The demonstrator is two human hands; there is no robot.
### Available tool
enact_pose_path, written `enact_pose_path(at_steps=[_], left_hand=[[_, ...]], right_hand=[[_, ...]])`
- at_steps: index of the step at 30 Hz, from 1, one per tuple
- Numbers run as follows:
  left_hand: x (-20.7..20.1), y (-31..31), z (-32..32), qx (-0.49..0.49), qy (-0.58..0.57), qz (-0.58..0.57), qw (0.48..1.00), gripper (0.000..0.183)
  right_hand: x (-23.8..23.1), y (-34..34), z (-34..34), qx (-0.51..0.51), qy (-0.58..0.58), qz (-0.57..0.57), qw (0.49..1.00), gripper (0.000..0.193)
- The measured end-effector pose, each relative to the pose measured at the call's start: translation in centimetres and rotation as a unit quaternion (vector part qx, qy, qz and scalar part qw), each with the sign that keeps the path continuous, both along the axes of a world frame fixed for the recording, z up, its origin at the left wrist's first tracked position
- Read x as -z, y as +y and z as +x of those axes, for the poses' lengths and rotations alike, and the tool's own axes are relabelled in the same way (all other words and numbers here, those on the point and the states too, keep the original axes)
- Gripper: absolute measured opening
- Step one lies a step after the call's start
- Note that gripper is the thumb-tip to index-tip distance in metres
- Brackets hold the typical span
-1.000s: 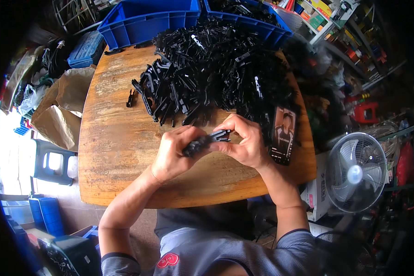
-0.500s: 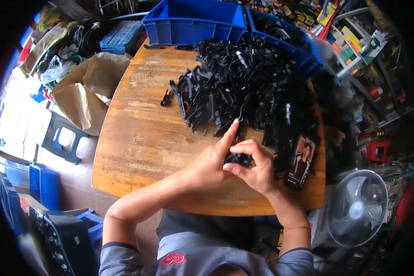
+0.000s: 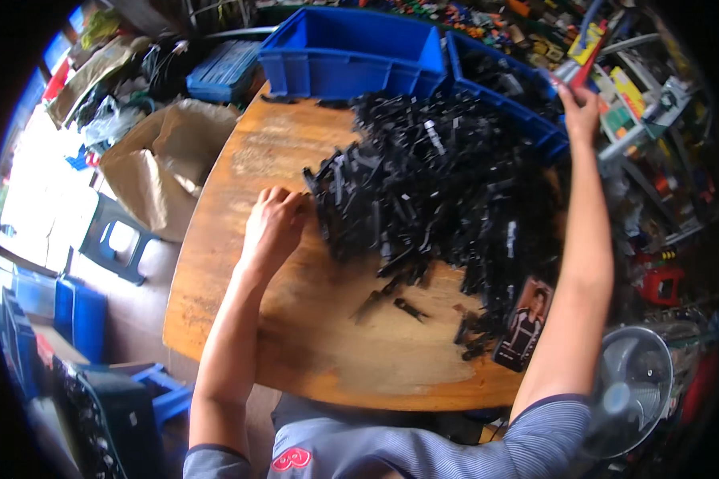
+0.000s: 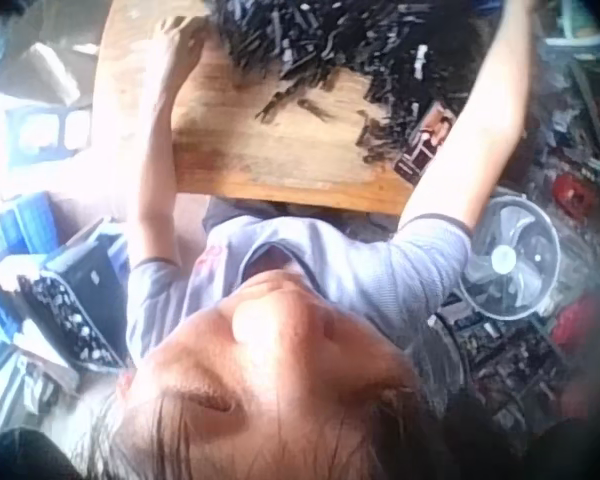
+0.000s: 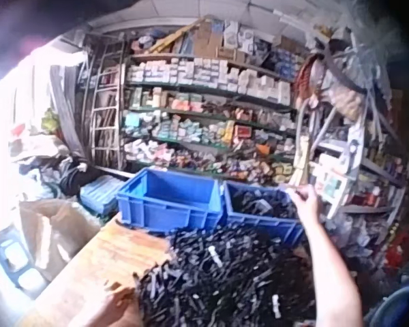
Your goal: The person assembles plastic clips by taking components from a pile on the table and snapping the pieces together by hand.
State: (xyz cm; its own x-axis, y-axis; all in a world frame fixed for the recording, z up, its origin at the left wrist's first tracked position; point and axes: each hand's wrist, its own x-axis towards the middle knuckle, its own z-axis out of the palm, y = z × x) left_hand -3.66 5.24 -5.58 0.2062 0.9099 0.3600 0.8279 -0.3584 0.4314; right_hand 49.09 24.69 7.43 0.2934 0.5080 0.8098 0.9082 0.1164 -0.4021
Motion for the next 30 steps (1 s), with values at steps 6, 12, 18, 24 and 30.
enact_pose_path(at_steps=[6,12,18,24,30], left_hand=[[-1.9,-1.6,-0.8,0.004,0.000,-0.064,0.998,0.017],[-5.9,-4.8,3.2,0.298,-0.255,-0.226,0.892,0.016],[-4.1,-4.4,4.4,0.166,-0.181,-0.001,0.969,0.009],[-1.0,-5.0,5.9,0.105,0.044,0.046,0.992,0.022],[-2.7,-4.8,4.8,0.092,0.004,-0.065,0.994,0.030]], right_hand=[[1.0,-5.3,-9.3,-0.222,0.107,-0.126,0.961,0.034],[3.2,-25.2,-20.2,-0.390,-0.106,-0.239,0.883,0.007],[7.7,-31.4,-24.1,-0.404,-0.138,-0.291,0.857,0.014],[11.9,-31.4,-25.6,-0.363,-0.168,-0.253,0.881,0.017],[8.5,-32.7,-24.4,-0.378,-0.014,-0.324,0.867,0.007]])
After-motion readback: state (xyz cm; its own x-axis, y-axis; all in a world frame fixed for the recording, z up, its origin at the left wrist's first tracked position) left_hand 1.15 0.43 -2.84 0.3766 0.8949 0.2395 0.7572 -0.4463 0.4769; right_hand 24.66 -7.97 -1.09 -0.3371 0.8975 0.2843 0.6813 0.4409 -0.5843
